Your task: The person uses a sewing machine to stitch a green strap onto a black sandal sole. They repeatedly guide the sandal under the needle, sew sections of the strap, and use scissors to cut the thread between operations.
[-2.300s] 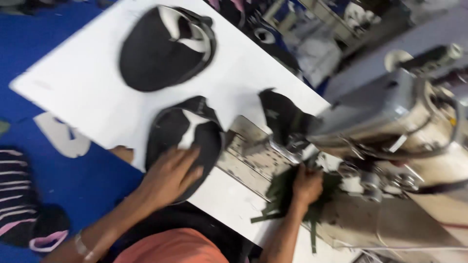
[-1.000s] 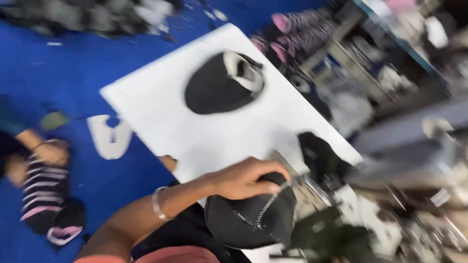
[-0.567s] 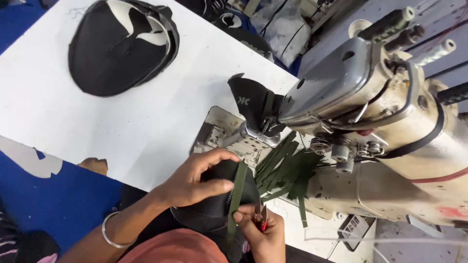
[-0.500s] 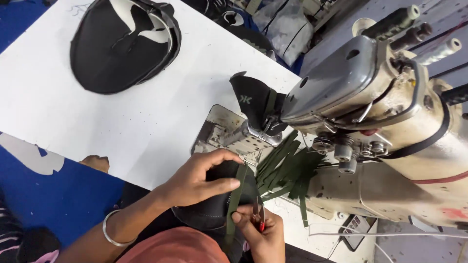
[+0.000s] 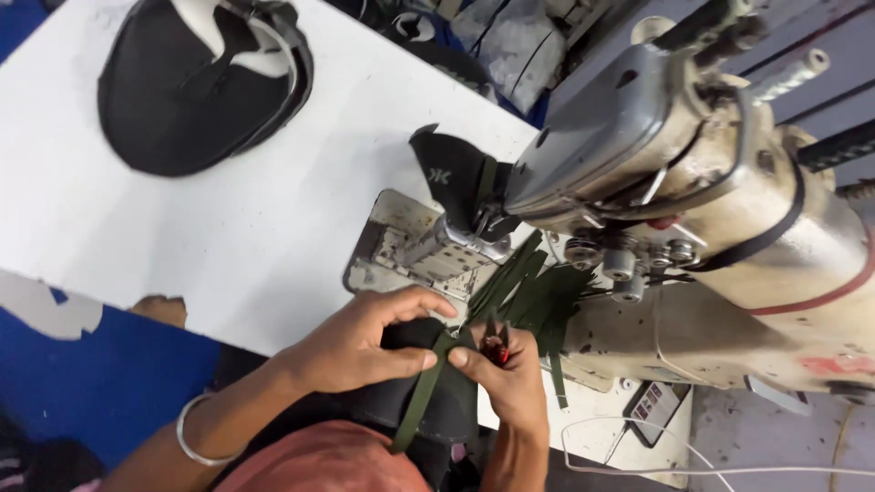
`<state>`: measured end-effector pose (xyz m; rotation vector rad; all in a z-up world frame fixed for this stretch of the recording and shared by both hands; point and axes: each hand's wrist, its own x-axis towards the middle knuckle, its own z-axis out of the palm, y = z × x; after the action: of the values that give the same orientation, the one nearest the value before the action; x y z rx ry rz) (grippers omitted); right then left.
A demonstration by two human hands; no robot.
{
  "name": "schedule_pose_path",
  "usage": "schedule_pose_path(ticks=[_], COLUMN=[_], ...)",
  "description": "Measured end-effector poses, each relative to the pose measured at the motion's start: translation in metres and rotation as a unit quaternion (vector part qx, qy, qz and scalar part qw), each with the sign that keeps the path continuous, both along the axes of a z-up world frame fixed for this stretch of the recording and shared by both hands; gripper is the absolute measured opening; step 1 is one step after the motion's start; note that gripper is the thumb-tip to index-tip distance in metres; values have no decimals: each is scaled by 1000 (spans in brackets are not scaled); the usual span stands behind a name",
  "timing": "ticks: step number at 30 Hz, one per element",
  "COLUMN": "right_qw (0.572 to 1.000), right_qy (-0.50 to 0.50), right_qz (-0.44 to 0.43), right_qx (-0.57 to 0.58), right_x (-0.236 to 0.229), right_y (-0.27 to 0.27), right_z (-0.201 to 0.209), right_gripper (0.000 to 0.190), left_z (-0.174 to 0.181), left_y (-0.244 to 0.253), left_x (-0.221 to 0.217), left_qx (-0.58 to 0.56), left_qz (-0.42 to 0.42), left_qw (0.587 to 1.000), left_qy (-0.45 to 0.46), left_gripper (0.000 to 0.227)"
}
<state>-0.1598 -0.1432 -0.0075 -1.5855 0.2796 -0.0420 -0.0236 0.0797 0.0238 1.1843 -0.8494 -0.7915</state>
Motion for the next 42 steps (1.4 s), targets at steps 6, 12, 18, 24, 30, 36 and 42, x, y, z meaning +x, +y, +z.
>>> schedule_pose_path(ticks=[6, 12, 18, 24, 30, 36, 42], right_qw=[995, 988, 985, 969, 946, 966, 971], right_qy=[-19, 12, 3, -51, -36, -20, -40], right_qz=[-93, -151, -174, -196, -223, -224, -216], right_qx=[-16, -32, -17, 139, 234, 125, 100], right_x=[1, -1, -3, -13, -6, -7, -7], right_y=[30, 34, 33, 32, 41, 41, 37], right_z=[8, 13, 2, -19, -14, -7, -10], right_gripper=[21, 14, 12, 17, 13, 10, 14], left_z=[-4, 2, -11, -41, -45, -26, -25], left_y=[5, -2, -1, -11, -11, -8, -8], left_x=[-10, -13, -18, -26, -20, -24, -26], left_qx=[19, 68, 33, -72, -89, -10, 12], left_qz=[72, 99, 107, 76, 58, 100, 134], left_qw=[996, 991, 993, 988, 977, 992, 989], left_qy=[-53, -64, -31, 111, 183, 83, 54], left_gripper=[41, 32, 22, 12, 15, 23, 26])
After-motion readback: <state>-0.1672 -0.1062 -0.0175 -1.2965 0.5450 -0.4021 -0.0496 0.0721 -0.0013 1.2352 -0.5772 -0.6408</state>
